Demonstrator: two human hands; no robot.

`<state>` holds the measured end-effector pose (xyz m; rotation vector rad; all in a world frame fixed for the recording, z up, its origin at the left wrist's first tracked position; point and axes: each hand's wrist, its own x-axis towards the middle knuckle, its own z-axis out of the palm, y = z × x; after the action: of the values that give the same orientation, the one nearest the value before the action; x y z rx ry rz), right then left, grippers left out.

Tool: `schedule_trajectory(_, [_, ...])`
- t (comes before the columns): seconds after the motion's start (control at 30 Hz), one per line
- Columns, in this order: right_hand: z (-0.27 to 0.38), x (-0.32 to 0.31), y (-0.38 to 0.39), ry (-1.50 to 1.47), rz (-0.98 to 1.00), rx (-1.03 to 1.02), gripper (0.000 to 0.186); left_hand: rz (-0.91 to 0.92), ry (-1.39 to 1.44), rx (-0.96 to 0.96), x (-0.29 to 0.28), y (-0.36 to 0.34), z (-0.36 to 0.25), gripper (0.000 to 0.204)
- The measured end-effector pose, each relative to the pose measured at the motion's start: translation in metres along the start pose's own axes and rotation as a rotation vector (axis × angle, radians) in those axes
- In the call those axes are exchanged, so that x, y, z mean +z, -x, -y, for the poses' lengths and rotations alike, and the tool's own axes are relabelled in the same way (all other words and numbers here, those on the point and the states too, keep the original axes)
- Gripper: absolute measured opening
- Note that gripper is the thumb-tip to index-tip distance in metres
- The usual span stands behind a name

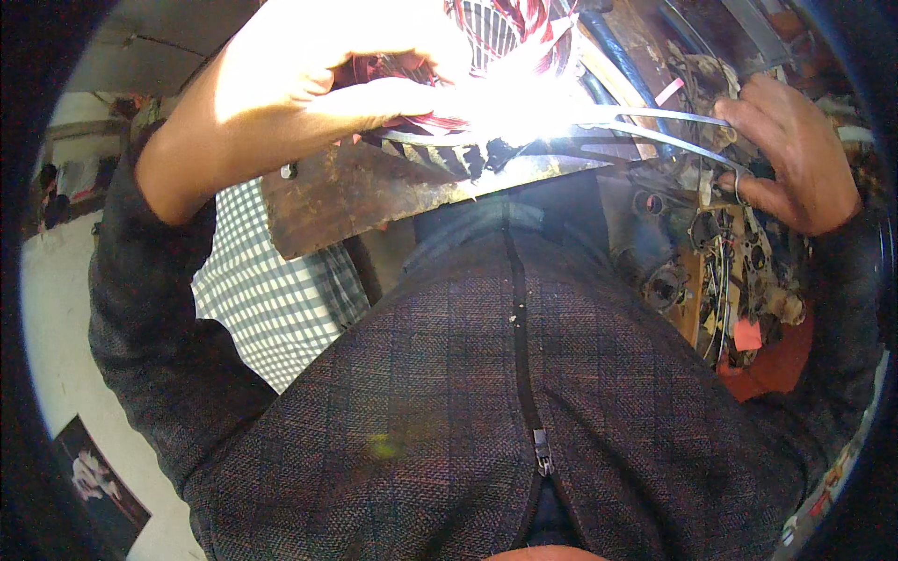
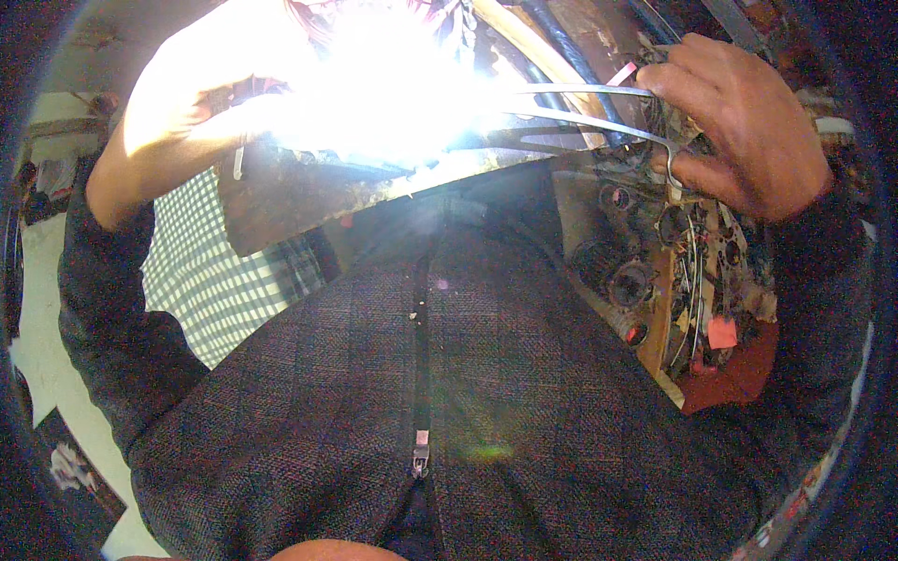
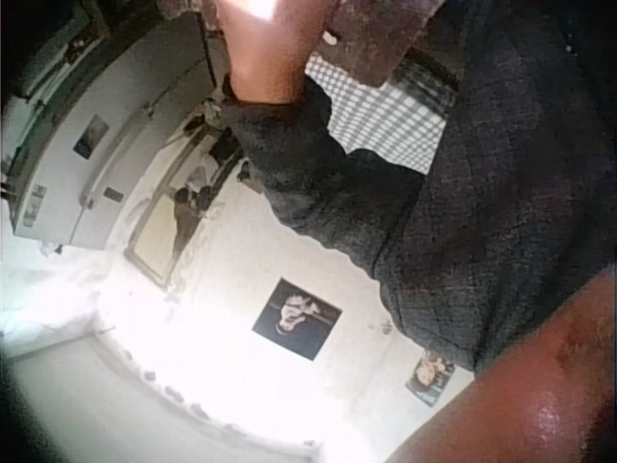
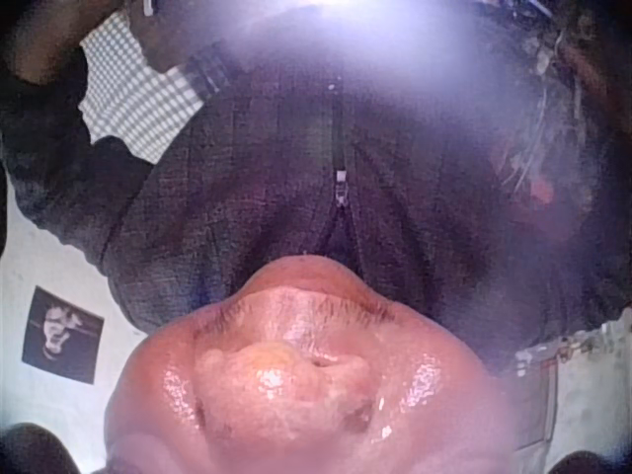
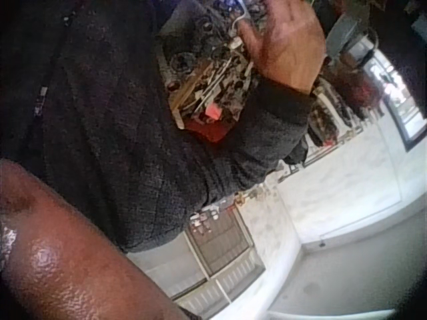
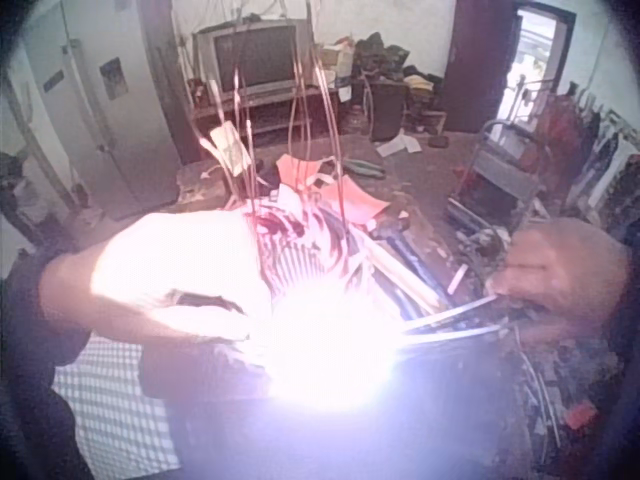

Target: The person works on a cylindrical motor component, using pliers to pull and adjust red wires within the stator slots. They repeatedly reposition the component and use the pliers to manipulate individual wires, occasionally pausing to inspect the assembly.

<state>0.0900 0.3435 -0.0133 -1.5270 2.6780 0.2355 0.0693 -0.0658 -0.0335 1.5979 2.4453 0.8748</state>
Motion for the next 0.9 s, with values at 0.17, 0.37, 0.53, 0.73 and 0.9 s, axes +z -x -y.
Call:
schedule_trajectory(0.17, [0.0,0.002,0.0,-0.036,0.014,-0.009,0.067,0.061,-0.004,-0.035,0.001,0.0,0.001,0.01])
schedule_trajectory(0.37, [0.003,0.001,-0.002,0.038,-0.016,-0.012,0.071,0.184,0.032,-0.12,-0.005,0.0,0.008,0.011])
schedule_trajectory(0.53, [0.003,0.001,-0.005,0.029,-0.012,0.0,0.078,0.153,-0.08,-0.192,0.001,0.011,0.007,0.012])
schedule_trajectory(0.73, [-0.001,0.013,-0.004,0.141,-0.084,-0.056,0.068,0.177,0.049,-0.154,-0.005,0.008,0.012,0.012])
schedule_trajectory(0.9, [0.007,0.02,-0.004,0.065,-0.131,-0.057,0.062,0.201,0.116,-0.096,-0.012,-0.001,0.012,0.016])
